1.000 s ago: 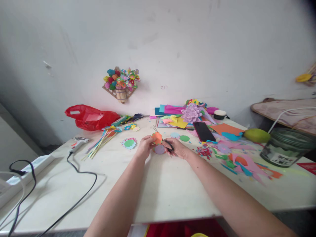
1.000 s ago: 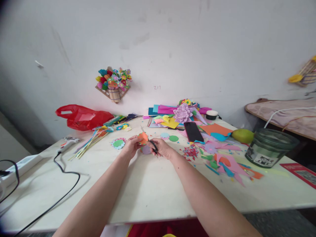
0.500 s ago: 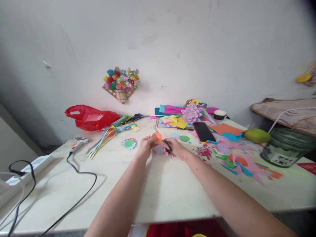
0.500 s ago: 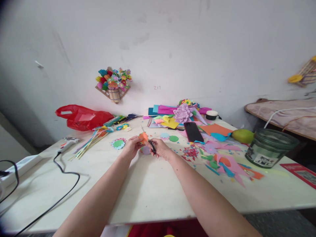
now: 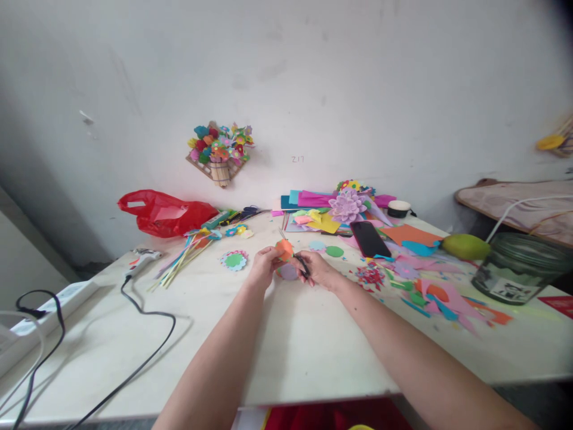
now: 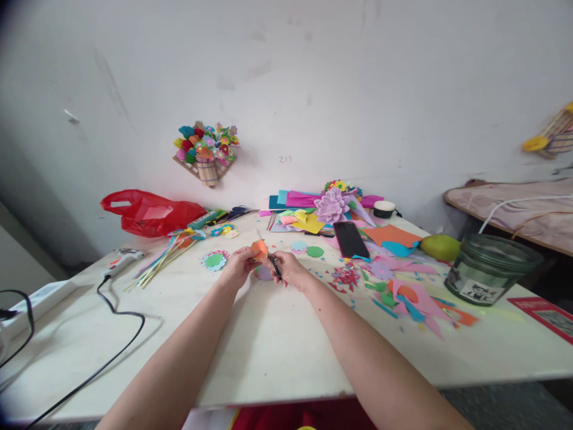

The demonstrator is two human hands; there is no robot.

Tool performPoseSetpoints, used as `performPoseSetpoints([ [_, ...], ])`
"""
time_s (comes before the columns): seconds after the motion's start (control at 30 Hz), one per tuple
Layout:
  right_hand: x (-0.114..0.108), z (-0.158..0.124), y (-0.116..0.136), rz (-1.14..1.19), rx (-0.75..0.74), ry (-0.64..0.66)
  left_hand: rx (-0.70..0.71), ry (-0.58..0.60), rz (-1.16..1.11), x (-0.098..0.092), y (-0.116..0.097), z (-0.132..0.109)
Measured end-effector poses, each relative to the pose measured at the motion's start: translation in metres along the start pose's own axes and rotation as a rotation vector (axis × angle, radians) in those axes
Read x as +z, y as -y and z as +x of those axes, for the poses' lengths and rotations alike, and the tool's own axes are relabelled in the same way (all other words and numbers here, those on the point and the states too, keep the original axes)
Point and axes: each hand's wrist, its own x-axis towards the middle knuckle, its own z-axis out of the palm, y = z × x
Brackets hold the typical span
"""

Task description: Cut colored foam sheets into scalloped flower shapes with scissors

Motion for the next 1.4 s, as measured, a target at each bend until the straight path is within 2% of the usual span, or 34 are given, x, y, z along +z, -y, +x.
performPoseSetpoints([
  [0.67,0.002,-0.003,0.009,-0.118,0.056,-0.039,-0.035,-0.06,0.004,-0.003,-0.002,0.002],
  [0.93,0.004,-0.003,0.013,-0.14,0.098,-0.095,-0.012,-0.029,0.05,-0.012,0.001,0.007],
  [1.17,-0.007,0.002,0.008,-0.113,0.023,-0.185,-0.016,0.05,0.097,-0.013,-0.002,0.004],
  [1.4,-0.021,0.005,0.004,0.043,-0.038,-0.236,-0.074,0.232,0.216,-0.01,-0.002,-0.002],
])
